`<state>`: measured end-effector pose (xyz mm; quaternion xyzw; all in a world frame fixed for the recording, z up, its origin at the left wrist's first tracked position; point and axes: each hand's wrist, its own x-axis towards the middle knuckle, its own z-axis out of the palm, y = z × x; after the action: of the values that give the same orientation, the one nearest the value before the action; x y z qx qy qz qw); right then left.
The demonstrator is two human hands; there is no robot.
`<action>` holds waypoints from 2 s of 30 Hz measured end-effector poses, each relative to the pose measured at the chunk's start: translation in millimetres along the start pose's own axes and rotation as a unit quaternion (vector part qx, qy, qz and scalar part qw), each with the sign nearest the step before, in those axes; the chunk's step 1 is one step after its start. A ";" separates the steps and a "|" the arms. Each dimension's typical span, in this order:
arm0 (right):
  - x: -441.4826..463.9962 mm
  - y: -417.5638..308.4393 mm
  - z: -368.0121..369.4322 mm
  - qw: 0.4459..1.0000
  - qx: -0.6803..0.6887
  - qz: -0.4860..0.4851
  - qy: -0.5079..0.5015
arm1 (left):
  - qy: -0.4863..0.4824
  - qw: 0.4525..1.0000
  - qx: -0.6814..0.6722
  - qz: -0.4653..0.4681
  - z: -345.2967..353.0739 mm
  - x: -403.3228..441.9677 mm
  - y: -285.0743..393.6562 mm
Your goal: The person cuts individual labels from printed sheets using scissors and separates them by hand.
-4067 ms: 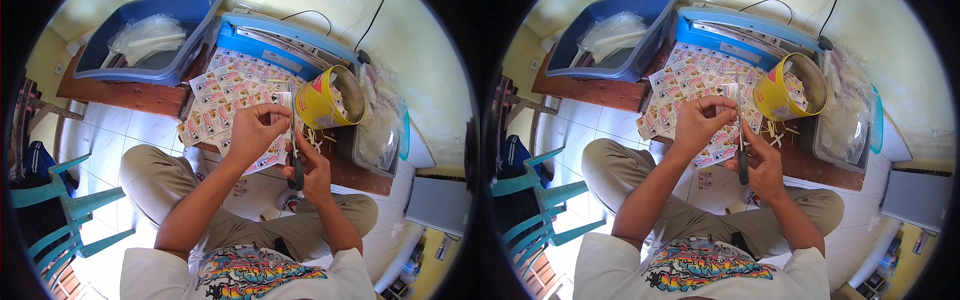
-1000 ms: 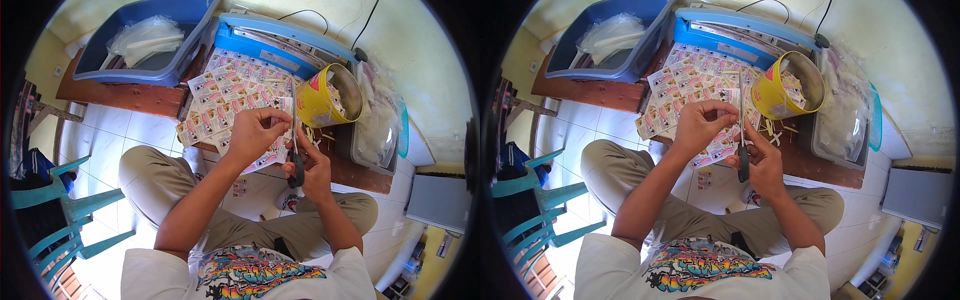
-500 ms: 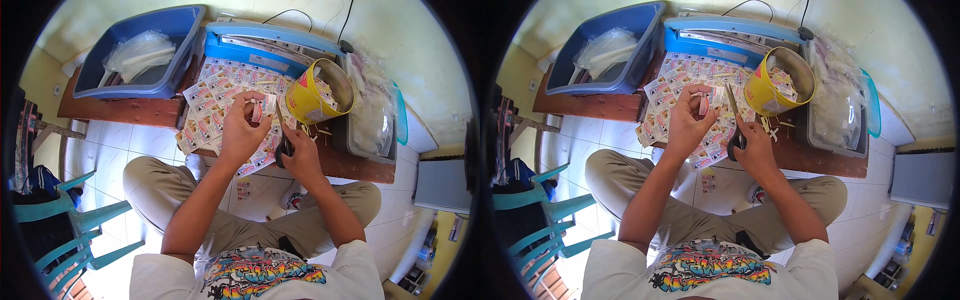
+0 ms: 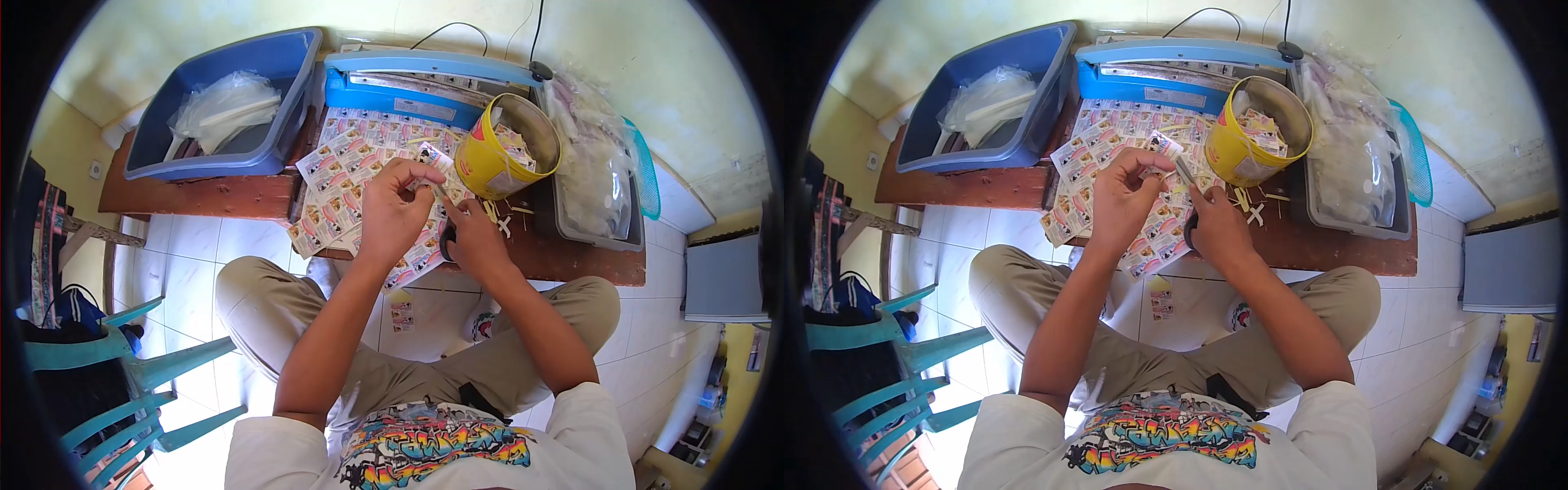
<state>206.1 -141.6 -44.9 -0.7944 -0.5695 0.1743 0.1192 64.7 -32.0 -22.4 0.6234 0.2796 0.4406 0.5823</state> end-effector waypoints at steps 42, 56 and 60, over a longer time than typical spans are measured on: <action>15.5 37.7 -173.8 0.881 0.457 -0.012 0.119 | -0.289 0.955 0.042 -0.055 52.8 112.7 72.6; 29.5 60.8 -158.6 0.852 0.490 0.041 0.181 | -0.204 0.975 -0.056 -0.068 76.9 111.2 30.0; 32.5 63.3 -149.9 0.846 0.495 0.046 0.191 | -0.197 0.977 -0.044 -0.073 77.9 109.2 24.4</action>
<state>332.1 -129.8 62.6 -0.6727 -0.3369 0.2831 0.5949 178.6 20.7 30.9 0.6497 0.1850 0.2770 0.6833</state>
